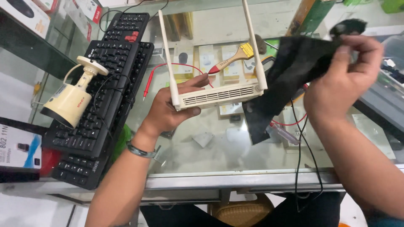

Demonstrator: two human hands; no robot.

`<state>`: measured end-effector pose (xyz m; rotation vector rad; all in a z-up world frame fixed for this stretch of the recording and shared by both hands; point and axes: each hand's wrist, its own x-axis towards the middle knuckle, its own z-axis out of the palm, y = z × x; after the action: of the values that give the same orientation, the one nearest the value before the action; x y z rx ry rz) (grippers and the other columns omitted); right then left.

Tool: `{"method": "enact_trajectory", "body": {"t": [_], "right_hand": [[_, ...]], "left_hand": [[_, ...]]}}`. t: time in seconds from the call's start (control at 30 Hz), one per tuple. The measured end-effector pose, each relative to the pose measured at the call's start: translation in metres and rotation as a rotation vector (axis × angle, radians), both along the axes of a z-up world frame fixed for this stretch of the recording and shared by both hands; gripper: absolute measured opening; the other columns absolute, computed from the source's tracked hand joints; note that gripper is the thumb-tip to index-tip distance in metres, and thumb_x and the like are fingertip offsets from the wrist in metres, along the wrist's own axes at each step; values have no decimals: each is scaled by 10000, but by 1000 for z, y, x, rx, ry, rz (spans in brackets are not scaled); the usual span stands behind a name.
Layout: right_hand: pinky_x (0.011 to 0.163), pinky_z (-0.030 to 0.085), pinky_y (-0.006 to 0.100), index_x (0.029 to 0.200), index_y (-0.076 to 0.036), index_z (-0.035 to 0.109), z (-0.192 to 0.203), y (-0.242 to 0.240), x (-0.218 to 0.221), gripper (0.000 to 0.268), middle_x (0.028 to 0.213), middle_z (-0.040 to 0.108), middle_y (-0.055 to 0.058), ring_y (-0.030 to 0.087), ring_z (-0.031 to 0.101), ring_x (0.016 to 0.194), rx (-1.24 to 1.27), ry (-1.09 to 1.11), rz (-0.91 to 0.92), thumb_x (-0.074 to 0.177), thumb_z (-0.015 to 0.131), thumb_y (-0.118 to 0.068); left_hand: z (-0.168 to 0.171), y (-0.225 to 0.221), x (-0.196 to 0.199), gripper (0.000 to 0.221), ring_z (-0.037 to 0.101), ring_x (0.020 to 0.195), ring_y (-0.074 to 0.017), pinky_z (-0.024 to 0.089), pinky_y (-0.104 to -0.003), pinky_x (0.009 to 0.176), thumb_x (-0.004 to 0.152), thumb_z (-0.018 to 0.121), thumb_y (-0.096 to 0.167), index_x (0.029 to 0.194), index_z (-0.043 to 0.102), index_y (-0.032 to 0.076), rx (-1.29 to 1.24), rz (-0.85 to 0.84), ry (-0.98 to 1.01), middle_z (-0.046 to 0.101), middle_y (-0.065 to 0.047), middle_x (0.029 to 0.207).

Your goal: Cleaning and reassembling the plastic casing of a wireless router after repair

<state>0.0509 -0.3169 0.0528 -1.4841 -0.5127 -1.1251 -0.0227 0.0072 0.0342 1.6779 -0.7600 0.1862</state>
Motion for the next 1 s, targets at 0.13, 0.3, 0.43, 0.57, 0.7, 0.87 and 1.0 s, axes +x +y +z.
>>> {"method": "enact_trajectory", "body": {"t": [0.13,0.3,0.43,0.57,0.7,0.87,1.0], "right_hand": [[985,483,381,1134,28,571,4,-2,-13,103,1115,571,177,285,586,1071,132,-236,-42,1122,551,-73],[686,405,434,953,-34,471,-32,9,-62,113,995,532,235,348,480,686,-300,-346,28,974,536,-124],[658,558,340,1170,-54,773,-33,57,-65,423,1147,727,147,295,716,763,-687,-182,87,791,591,-6],[737,479,480,1425,74,550,-25,64,-57,559,1298,648,280,422,671,890,-881,-129,-203,874,544,-18],[751,515,484,1364,113,589,-40,73,-69,612,1272,631,347,470,671,884,-947,-102,-120,766,562,-14],[773,524,440,1409,1,597,-43,90,-89,684,1287,658,249,391,697,902,-885,-59,171,730,510,-20],[743,496,471,1355,23,636,-40,67,-48,672,1246,674,253,387,679,868,-991,-181,-33,688,579,-26]], "left_hand": [[-4,-2,2,400,569,1424,-392,497,-484,1221,961,739,96,1335,606,49,35,33,-97,515,-241,1523],[-4,-7,-1,454,571,1430,-391,494,-446,1228,965,754,62,1382,572,58,85,87,-170,485,-247,1550],[-7,-18,2,512,611,1321,-368,516,-483,1106,833,864,16,1306,672,38,43,182,-217,597,-210,1457],[-9,-22,-1,516,605,1326,-365,519,-489,1110,854,854,30,1328,652,33,10,202,-212,594,-209,1462],[-17,-28,-2,482,646,1277,-353,533,-461,1084,860,842,41,1311,671,48,24,249,-199,638,-191,1412],[-17,-33,-3,519,653,1269,-322,535,-412,1071,856,813,-15,1347,671,75,37,293,-182,663,-147,1397],[-19,-31,0,495,656,1262,-338,541,-433,1068,852,825,-4,1320,682,72,53,316,-242,655,-159,1403]]}}
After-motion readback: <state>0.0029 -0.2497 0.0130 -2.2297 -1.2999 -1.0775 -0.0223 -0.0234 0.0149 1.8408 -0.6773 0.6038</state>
